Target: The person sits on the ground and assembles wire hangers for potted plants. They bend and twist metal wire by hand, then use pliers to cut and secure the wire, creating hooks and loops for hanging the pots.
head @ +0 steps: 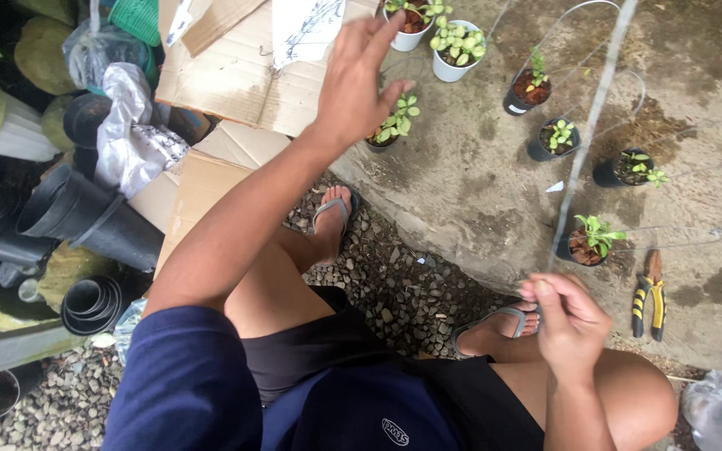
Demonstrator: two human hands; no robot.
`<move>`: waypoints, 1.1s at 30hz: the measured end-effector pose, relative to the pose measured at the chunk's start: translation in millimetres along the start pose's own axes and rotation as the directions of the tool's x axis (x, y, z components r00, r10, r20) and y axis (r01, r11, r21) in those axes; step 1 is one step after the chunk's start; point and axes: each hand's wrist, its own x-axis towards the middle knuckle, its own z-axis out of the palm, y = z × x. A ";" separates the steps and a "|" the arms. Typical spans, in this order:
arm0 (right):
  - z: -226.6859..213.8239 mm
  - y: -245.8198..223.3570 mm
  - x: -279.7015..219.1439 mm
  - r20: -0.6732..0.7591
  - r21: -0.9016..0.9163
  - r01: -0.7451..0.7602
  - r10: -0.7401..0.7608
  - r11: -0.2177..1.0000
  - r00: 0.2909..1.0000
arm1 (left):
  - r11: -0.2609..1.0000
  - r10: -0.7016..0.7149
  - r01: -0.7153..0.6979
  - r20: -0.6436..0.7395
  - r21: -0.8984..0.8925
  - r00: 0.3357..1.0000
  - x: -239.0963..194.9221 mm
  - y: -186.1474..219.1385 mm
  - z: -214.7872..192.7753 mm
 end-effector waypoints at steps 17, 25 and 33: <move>26.0 8.5 -15.7 0.170 -0.036 -0.184 0.187 0.982 0.968 | 0.118 -0.218 0.489 0.458 -0.864 0.862 -25.3 125.2 -14.7; 20.7 -8.4 -9.9 0.226 0.027 -0.178 0.168 0.984 0.959 | 0.132 -0.208 0.484 0.453 -0.865 0.867 -26.0 125.9 -4.6; -28.1 -53.1 -28.2 -0.042 -0.339 0.234 -0.264 0.911 0.964 | 0.174 -0.169 0.518 0.493 -0.838 0.854 -31.4 123.7 -8.1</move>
